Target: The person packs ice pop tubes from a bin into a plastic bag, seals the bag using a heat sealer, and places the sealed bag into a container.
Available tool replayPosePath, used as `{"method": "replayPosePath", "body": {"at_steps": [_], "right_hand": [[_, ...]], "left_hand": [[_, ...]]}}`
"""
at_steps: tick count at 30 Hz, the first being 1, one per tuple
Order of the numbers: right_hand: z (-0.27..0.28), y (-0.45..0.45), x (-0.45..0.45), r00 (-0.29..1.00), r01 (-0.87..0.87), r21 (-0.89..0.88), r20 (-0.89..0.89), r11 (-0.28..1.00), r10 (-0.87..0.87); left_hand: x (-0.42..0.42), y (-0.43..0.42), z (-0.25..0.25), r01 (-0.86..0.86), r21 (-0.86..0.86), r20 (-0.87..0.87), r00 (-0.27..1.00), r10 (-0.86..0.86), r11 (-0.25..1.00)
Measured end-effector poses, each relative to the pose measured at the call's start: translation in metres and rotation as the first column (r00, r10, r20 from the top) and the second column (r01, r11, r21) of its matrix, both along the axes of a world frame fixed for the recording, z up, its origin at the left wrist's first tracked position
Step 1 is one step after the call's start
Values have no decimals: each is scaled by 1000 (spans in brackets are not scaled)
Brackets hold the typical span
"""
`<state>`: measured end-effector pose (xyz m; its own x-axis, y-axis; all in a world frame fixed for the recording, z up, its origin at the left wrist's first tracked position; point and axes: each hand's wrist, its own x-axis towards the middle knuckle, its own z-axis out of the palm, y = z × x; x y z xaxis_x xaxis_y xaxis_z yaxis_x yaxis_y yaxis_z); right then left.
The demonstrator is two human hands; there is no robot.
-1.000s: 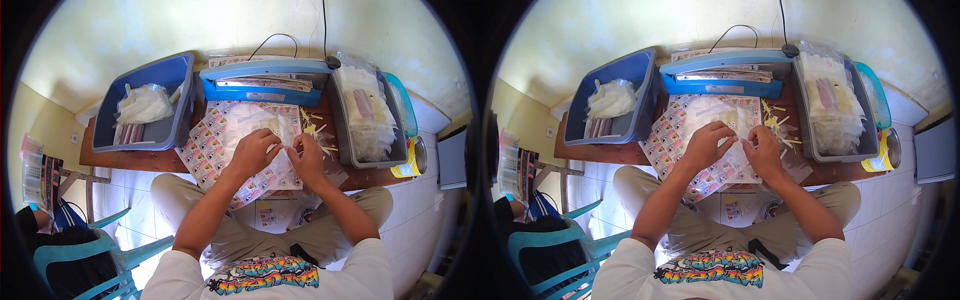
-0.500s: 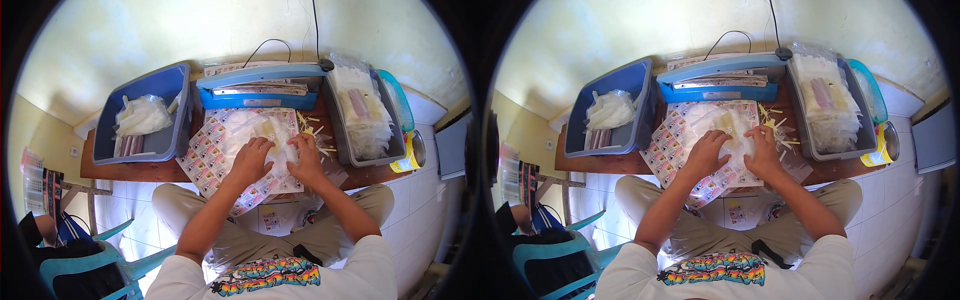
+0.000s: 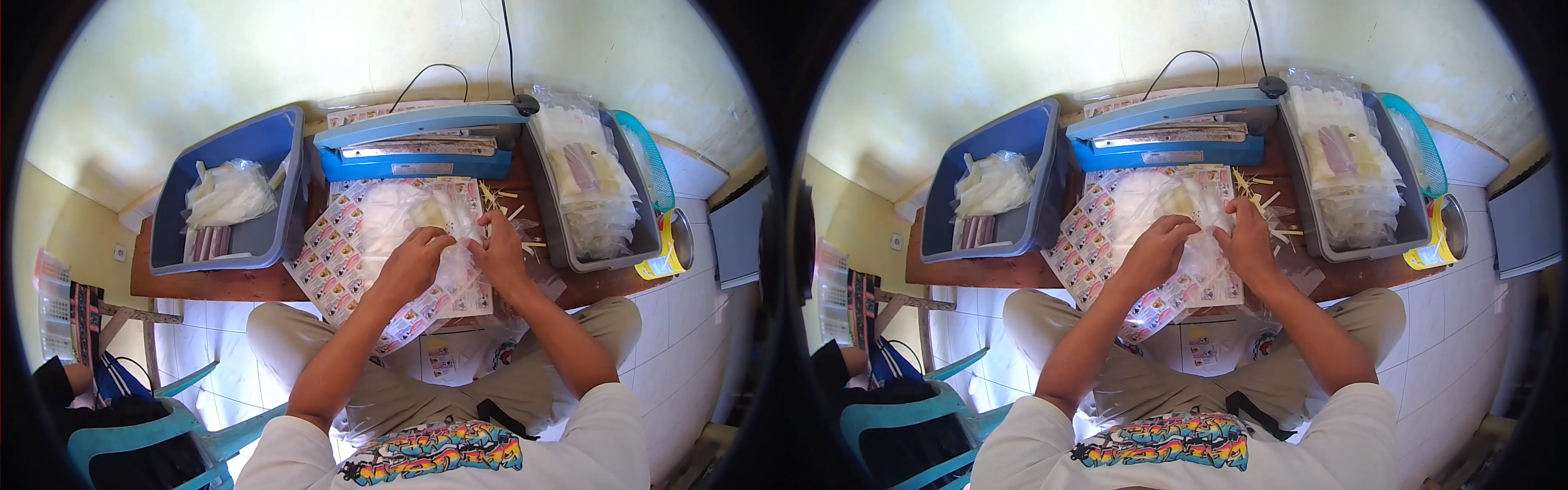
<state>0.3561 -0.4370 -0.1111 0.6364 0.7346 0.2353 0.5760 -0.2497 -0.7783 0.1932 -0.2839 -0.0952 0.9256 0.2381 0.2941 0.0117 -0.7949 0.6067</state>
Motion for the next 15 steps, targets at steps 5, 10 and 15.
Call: {"method": "replayPosePath", "body": {"at_steps": [5, 10, 15], "right_hand": [[0, 3, 6, 1000, 21, 0, -12, 1000, -21], [20, 0, 3, 999, -26, -334, -44, 942, 12], [14, -6, 0, 981, -155, -92, 104, 984, 164]], "left_hand": [[-6, -4, 5, -81, 86, -91, 992, 89, 993], [-6, 0, 6, -235, 137, -215, 941, 261, 962], [-10, 3, -12, -287, 163, -129, 942, 309, 944]]}}
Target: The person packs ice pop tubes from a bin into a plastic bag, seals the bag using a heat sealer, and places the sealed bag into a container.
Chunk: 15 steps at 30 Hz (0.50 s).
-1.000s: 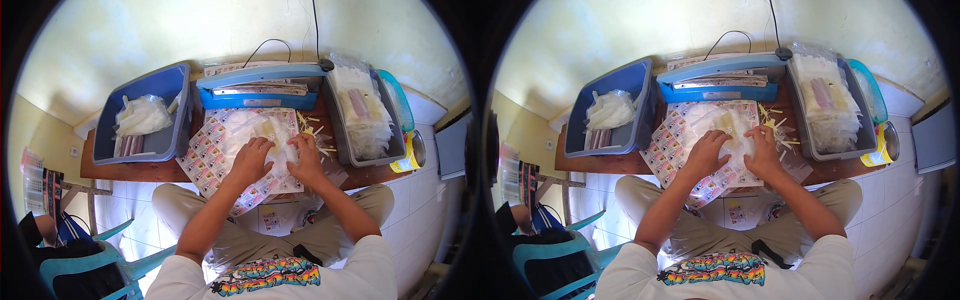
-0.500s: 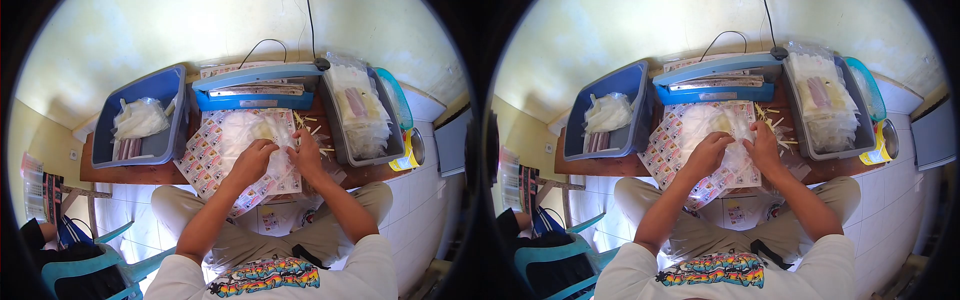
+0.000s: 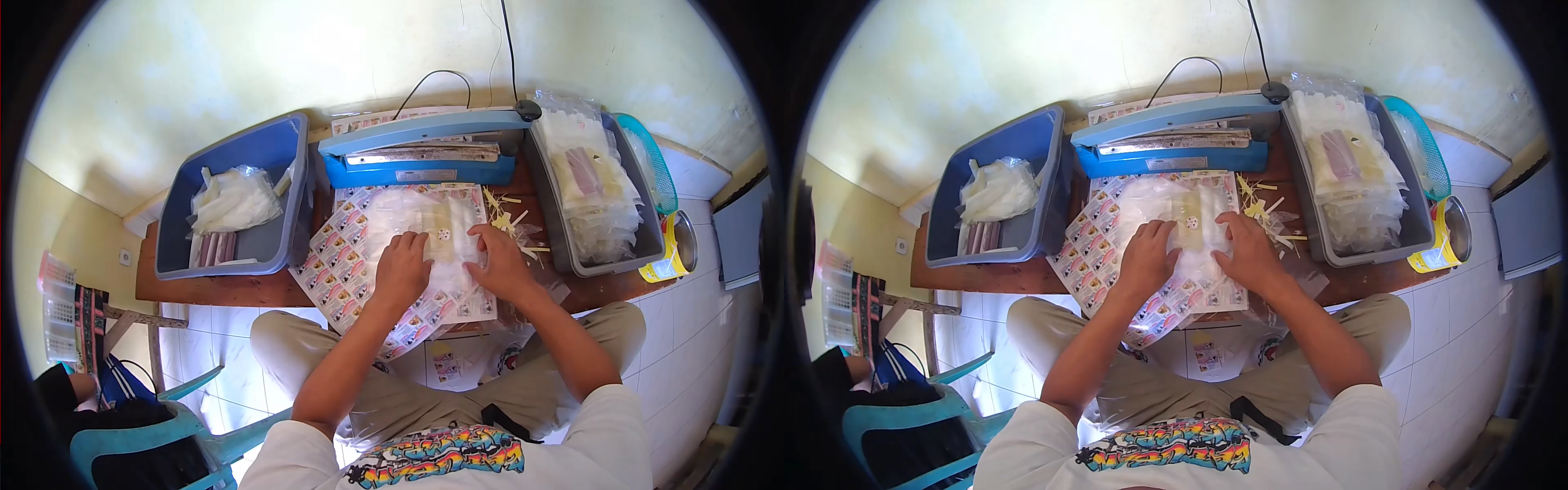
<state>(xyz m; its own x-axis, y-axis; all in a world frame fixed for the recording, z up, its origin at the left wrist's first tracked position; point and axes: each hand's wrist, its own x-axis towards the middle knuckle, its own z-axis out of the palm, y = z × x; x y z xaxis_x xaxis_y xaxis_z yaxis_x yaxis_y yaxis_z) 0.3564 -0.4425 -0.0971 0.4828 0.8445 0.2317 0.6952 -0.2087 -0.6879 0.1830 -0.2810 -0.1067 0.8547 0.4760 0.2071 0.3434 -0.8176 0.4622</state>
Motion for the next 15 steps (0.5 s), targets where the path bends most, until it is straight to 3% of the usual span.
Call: {"method": "replayPosePath", "body": {"at_steps": [1, 8, 12, 15], "right_hand": [[-3, 0, 1, 999, -42, 63, 15, 997, 41], [-12, 2, 10, 1000, -31, 57, 5, 998, 31], [-10, 2, 11, 1000, -14, -13, 5, 1000, 14], [2, 1, 5, 999, -32, -50, 18, 998, 32]], "left_hand": [[0, 1, 0, -1, 1, 1, 1000, 1, 1000], [-2, 3, -2, 0, 95, -67, 998, 6, 995], [-1, 1, 6, -4, 85, -123, 992, 14, 996], [-6, -2, 15, -9, 97, 1, 1000, 9, 995]]}}
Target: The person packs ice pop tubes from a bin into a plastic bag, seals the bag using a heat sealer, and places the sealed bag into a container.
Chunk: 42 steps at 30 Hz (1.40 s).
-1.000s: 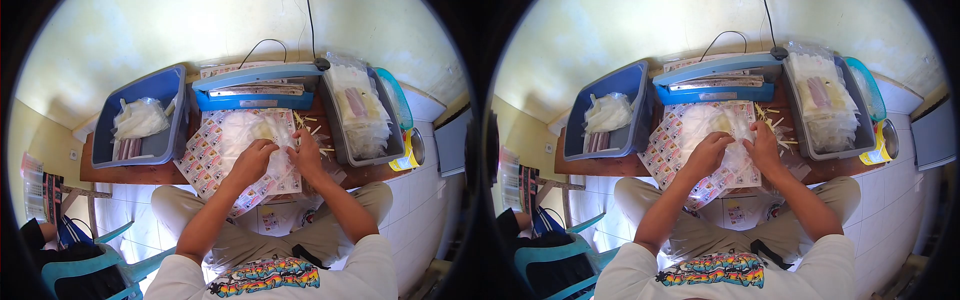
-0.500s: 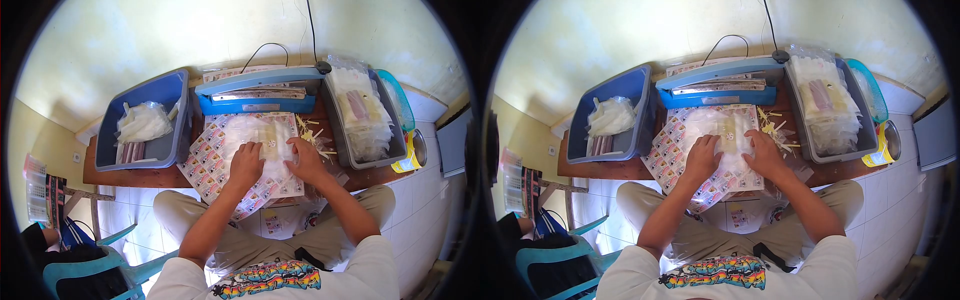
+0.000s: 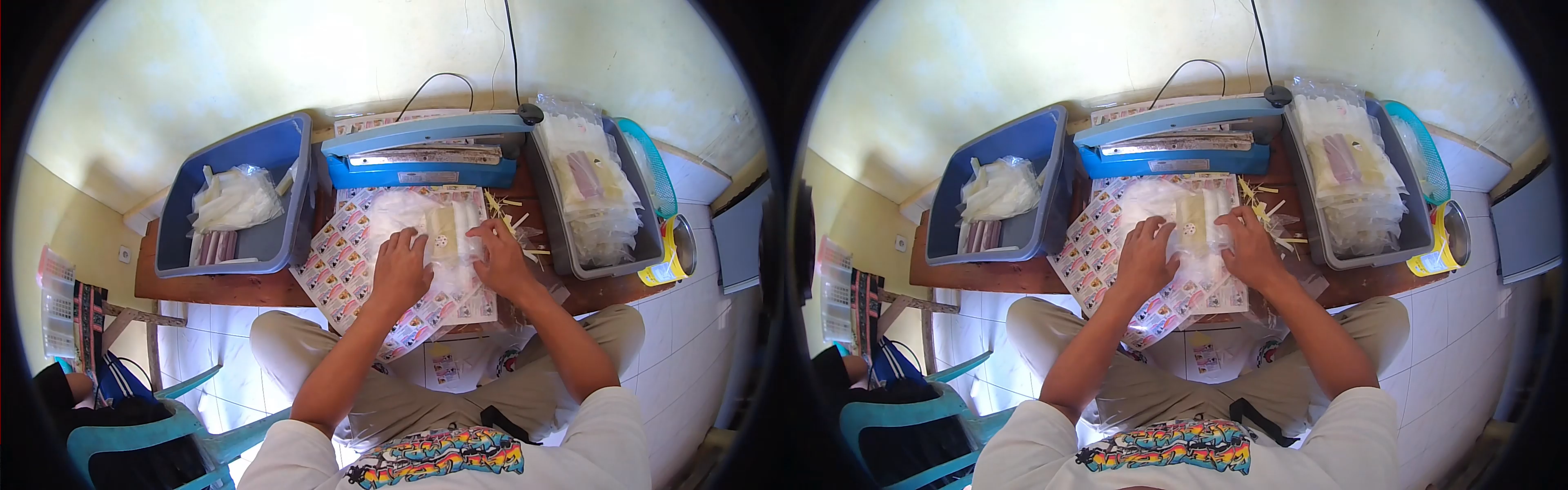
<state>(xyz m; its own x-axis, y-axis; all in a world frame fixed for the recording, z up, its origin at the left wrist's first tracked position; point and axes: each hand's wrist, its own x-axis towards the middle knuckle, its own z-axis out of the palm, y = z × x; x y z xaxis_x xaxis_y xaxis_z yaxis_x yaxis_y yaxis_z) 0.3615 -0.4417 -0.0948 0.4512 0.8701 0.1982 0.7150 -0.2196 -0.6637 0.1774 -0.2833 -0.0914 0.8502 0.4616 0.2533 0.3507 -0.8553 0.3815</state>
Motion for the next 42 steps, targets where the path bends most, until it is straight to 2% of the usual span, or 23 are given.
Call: {"method": "replayPosePath", "body": {"at_steps": [1, 3, 4, 6, 8, 10, 13, 15, 18, 23, 25, 28, 30, 37, 38, 40, 41, 42], "right_hand": [[5, -2, -3, 1000, -19, 3, 12, 1000, 19], [12, -4, -7, 997, -52, -16, 60, 999, 53], [13, -4, -9, 990, -84, -36, 109, 996, 88], [9, -4, -9, 995, -58, -73, 75, 996, 63], [1, -3, -6, 998, -33, -110, 48, 993, 39], [-10, 1, -2, 990, -20, -34, 136, 999, 25], [-15, 3, -1, 991, -10, -33, 130, 999, 14], [-15, 5, -1, 991, -19, -20, 132, 1000, 22], [-16, 5, 0, 992, -25, 4, 123, 1000, 24], [-13, 1, 1, 993, -35, 28, 118, 999, 32], [-3, -4, -1, 998, -19, -54, 55, 998, 22], [0, -9, -2, 998, -6, -89, 67, 996, 12], [-3, -11, -1, 996, -14, -80, 91, 997, 22], [29, -12, -11, 988, -82, -106, 125, 991, 95], [35, -11, -14, 986, -93, -104, 130, 990, 107], [44, -8, -18, 930, -196, 54, 327, 979, 168], [49, -4, -21, 927, -203, 54, 333, 978, 174], [53, 0, -26, 948, -218, 99, 257, 971, 187]], "left_hand": [[0, 3, 2, 0, -1, 0, 1000, 0, 1000], [-1, 9, 4, 207, 68, 110, 971, -214, 976], [-3, 10, 0, 208, 66, 107, 971, -214, 976], [-4, 8, -8, 239, -185, 72, 971, -229, 953], [-4, 3, -10, 227, -140, 62, 973, -220, 964], [1, 0, -13, 219, -88, 52, 975, -215, 972], [13, -1, -21, 143, -38, 64, 988, -141, 989], [19, -2, -22, 54, -42, 12, 998, -54, 998], [23, 0, -27, 36, 0, 100, 994, -35, 999], [21, -3, -20, 33, -51, 79, 996, -29, 998], [18, -2, -19, 33, -74, 104, 994, -25, 997], [13, 0, -21, 13, -89, 116, 993, -3, 996], [8, 2, -21, 123, -95, 61, 991, -118, 988], [-1, 0, -11, 112, -9, -22, 993, -112, 994], [-4, 1, -7, 100, -5, -17, 995, -100, 995], [-9, 4, 5, 83, -39, 146, 986, -77, 996], [-13, 8, 10, 77, -37, 151, 986, -70, 996], [-19, 13, 20, 64, -62, 224, 973, -49, 996]]}}
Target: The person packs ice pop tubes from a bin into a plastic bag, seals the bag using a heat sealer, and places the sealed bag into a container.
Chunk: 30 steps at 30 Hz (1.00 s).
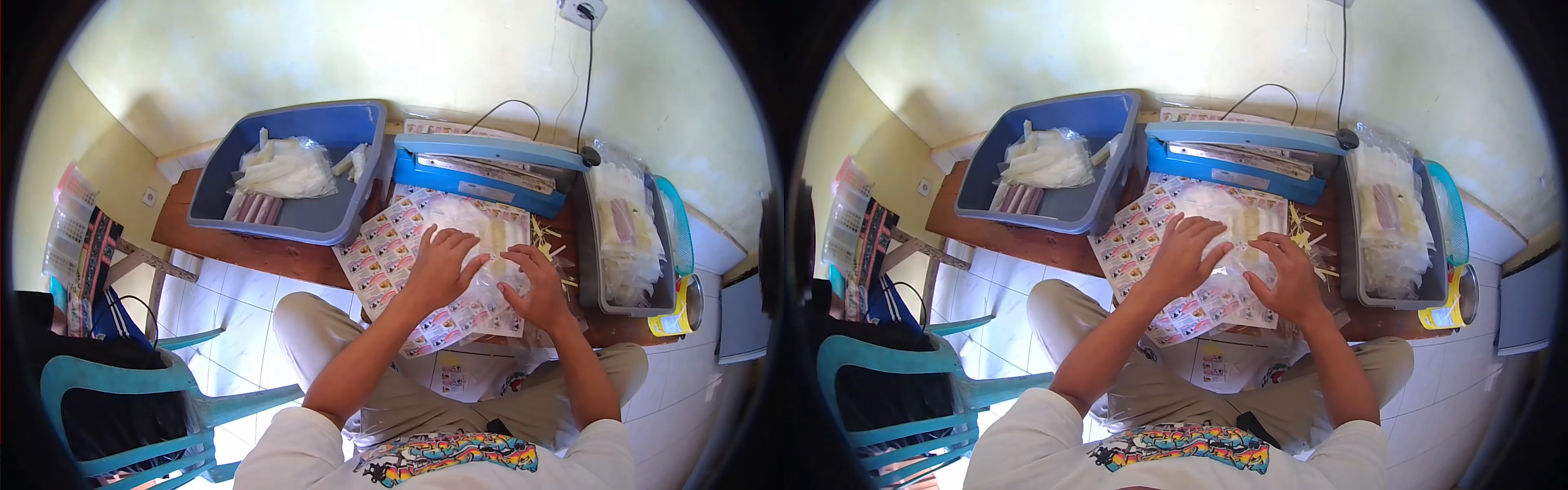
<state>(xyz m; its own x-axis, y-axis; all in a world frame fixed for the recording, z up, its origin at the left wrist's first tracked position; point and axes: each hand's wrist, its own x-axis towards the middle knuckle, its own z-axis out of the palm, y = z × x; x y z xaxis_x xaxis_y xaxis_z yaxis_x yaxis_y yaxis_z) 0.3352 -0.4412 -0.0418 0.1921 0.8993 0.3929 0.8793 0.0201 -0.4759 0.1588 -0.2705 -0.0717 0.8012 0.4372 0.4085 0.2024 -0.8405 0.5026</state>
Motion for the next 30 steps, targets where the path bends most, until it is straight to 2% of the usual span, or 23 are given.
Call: {"method": "replayPosePath", "body": {"at_steps": [1, 2, 4, 6, 9, 11, 15, 17, 19, 20, 22, 24, 25, 26, 27, 28, 30], "right_hand": [[4, 5, -6, 996, -20, 28, -87, 999, 23], [10, 12, -12, 996, -27, 28, -84, 999, 29], [20, 27, -29, 970, 26, 7, -240, 1000, -24], [22, 49, -39, 962, 1, 51, -274, 999, 13], [29, 88, -57, 941, -41, 116, -330, 992, 77], [35, 122, -70, 906, -99, 213, -386, 972, 177], [56, 205, -106, 859, -251, 310, -365, 917, 358], [61, 248, -126, 830, -330, 295, -362, 897, 424], [60, 295, -142, 800, -401, 281, -356, 872, 483], [52, 321, -150, 784, -469, 282, -303, 837, 542], [36, 368, -167, 751, -546, 276, -258, 791, 608], [22, 407, -184, 741, -634, 115, -191, 765, 643], [17, 421, -194, 732, -644, 112, -195, 757, 652], [13, 434, -204, 735, -671, 16, -119, 741, 668], [9, 447, -211, 734, -679, -77, -39, 730, 678], [6, 460, -217, 734, -678, -78, -35, 731, 678], [-6, 478, -232, 647, -743, -241, -23, 624, 762]], "left_hand": [[-6, 5, 11, -14, -31, 71, 997, 16, 999], [-12, 11, 22, -58, -35, 146, 987, 63, 998], [-26, 24, 34, -121, -45, 203, 971, 127, 992], [-40, 40, 45, -207, -21, 313, 928, 203, 978], [-70, 66, 60, -310, -25, 360, 884, 298, 950], [-92, 82, 69, -372, -48, 346, 864, 365, 927], [-132, 128, 80, -556, -143, 342, 749, 568, 819], [-153, 155, 83, -604, -184, 326, 707, 628, 775], [-176, 186, 77, -701, -212, 220, 645, 732, 681], [-188, 202, 69, -710, -210, 215, 638, 740, 672], [-212, 229, 50, -773, -70, 97, 624, 776, 631], [-227, 242, 42, -813, -53, 43, 578, 815, 580], [-234, 246, 40, -840, -35, -2, 541, 841, 541], [-241, 250, 38, -847, -37, -7, 531, 847, 531], [-245, 256, 39, -838, -36, -8, 545, 838, 545], [-246, 262, 40, -828, -39, -5, 561, 828, 560], [-249, 267, 36, -822, -70, -25, 568, 823, 565]]}}
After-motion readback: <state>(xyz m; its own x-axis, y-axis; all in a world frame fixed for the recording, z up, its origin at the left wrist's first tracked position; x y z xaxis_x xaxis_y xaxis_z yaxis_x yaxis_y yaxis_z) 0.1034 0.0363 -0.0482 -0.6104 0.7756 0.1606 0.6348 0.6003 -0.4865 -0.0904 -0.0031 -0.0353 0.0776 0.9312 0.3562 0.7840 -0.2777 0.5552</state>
